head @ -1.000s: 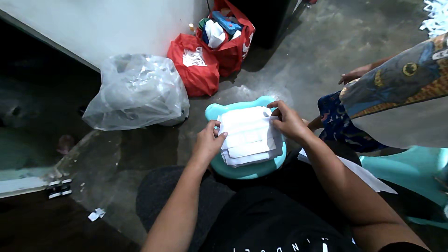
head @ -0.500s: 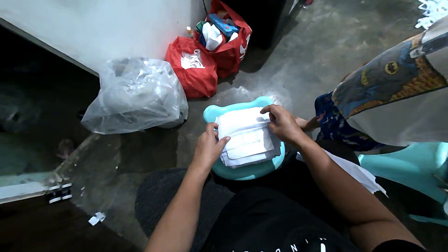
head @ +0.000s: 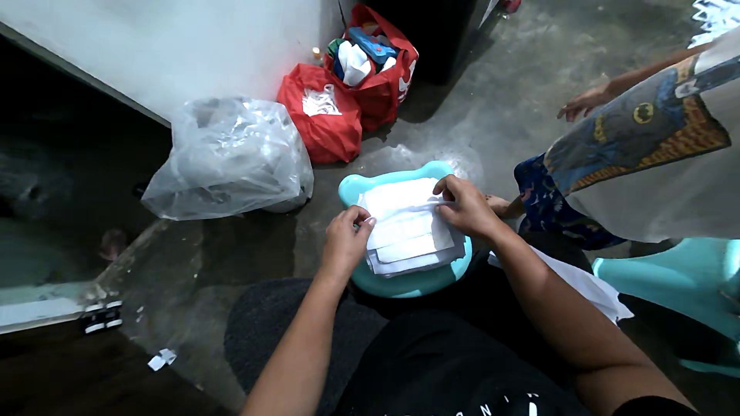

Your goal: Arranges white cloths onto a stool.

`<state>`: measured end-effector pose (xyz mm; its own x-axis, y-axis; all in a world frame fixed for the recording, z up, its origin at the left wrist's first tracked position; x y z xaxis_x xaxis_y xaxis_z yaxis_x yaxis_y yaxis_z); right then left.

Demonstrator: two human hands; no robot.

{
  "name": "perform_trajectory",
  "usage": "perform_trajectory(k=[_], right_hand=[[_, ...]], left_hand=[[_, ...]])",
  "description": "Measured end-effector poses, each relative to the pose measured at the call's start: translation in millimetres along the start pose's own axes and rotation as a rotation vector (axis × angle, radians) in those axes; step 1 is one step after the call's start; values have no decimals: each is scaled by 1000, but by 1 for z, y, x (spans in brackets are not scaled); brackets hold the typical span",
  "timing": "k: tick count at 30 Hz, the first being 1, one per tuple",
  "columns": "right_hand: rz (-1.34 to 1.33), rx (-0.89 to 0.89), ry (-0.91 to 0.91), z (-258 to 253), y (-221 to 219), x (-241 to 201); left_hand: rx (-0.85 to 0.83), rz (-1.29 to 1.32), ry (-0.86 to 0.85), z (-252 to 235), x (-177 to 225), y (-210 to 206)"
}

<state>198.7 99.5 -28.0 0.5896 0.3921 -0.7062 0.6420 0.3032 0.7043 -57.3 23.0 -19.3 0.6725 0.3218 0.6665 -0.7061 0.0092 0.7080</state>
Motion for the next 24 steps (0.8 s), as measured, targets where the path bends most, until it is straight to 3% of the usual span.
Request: perform_trajectory(k=[6, 9, 11, 15, 17, 24], right_hand=[[51, -77, -43, 4, 11, -5], [149, -133, -68, 9, 22, -15], [140, -69, 14, 13, 28, -24], [-243, -71, 247, 12, 40, -47], [-515, -89, 262, 10, 45, -52], [-930, 27, 263, 21, 68, -46]], left_hand=[[87, 242, -160, 4, -5, 1], [12, 339, -263, 10, 13, 6], [-36, 279, -412, 11, 32, 9], [-53, 70, -747, 10, 86, 5], [-38, 0, -848, 8, 113, 4], [-98, -82, -879, 5, 169, 21]])
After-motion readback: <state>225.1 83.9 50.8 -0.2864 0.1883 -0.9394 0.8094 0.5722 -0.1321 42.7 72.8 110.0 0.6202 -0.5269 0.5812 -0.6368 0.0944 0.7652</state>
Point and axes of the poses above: each hand's wrist, its own z-axis away from the middle knuckle, its own y-axis out of the back of the hand, x = y × z, the point moved 1 cm from there along -z, towards the middle knuckle, and after that the axes turned 8 degrees about y, right-handed, at the moved point
